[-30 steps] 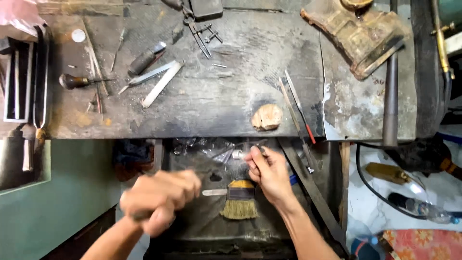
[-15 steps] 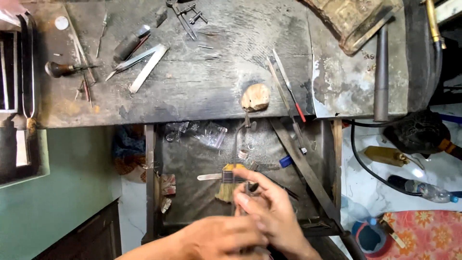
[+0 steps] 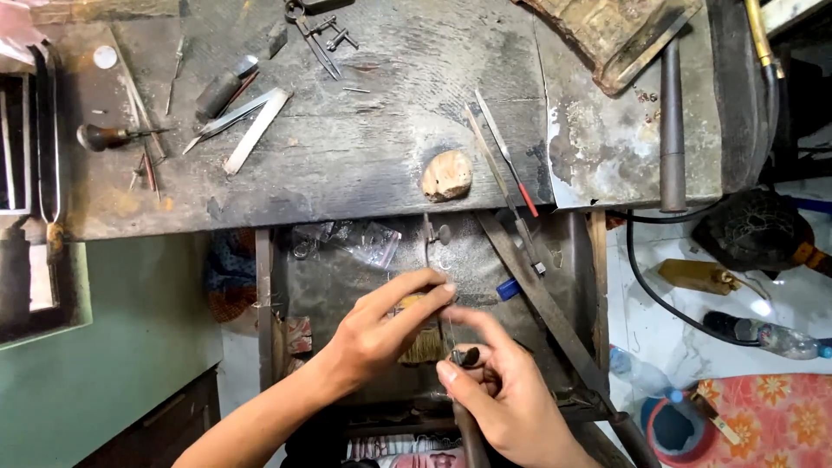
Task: Sawing a metal ring on a jeweler's workbench.
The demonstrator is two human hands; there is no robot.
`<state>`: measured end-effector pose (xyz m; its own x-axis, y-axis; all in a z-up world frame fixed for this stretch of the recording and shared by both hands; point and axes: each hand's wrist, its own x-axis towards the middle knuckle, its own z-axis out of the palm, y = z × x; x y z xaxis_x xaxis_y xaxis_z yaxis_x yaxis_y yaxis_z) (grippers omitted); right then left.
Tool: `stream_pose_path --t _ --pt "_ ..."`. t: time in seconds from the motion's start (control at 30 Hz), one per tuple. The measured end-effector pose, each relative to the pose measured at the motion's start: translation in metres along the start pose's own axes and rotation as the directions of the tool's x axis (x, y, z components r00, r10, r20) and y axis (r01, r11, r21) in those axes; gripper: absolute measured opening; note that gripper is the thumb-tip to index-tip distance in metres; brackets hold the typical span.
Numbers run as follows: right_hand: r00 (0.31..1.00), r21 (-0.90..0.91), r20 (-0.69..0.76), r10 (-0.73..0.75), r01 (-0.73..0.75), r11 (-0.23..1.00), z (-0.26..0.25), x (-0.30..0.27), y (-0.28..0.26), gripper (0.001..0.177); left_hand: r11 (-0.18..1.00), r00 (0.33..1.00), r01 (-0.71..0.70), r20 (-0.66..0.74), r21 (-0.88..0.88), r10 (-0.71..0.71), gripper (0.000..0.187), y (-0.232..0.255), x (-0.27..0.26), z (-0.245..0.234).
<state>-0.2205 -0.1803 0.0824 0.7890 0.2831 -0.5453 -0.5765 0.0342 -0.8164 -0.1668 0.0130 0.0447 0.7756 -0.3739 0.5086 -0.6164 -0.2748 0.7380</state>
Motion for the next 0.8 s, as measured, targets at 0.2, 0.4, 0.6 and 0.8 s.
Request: stream_pose_path --t 0.2,0.4,0.6,0.8 --pt "0.988 -0.287 -0.137 -0.071 0.03 0.957 0.0 0.009 -0.002 0.047 0.994 0.994 -0.089 -0.051 0.066 0.093 0.023 0.002 0.011 -0.005" --pt "0.989 -0.252 -0.138 -0.053 0.016 0.967 -0.001 0.016 0.001 0.029 0.995 0.994 -0.047 -0.094 0.087 0.055 0.023 -0.005 0.004 0.004" --pt "0.987 -0.239 -0.163 -0.012 -0.028 0.971 0.0 0.023 -0.005 0.027 0.999 0.987 0.024 -0.155 -0.043 -0.03 0.032 -0.006 0.007 0.004" --pt "0.99 -0.208 -0.122 -0.066 0.039 0.977 0.0 0.023 0.002 0.011 0.997 0.973 0.076 -0.214 -0.029 -0.08 0.034 -0.006 0.006 0.005"
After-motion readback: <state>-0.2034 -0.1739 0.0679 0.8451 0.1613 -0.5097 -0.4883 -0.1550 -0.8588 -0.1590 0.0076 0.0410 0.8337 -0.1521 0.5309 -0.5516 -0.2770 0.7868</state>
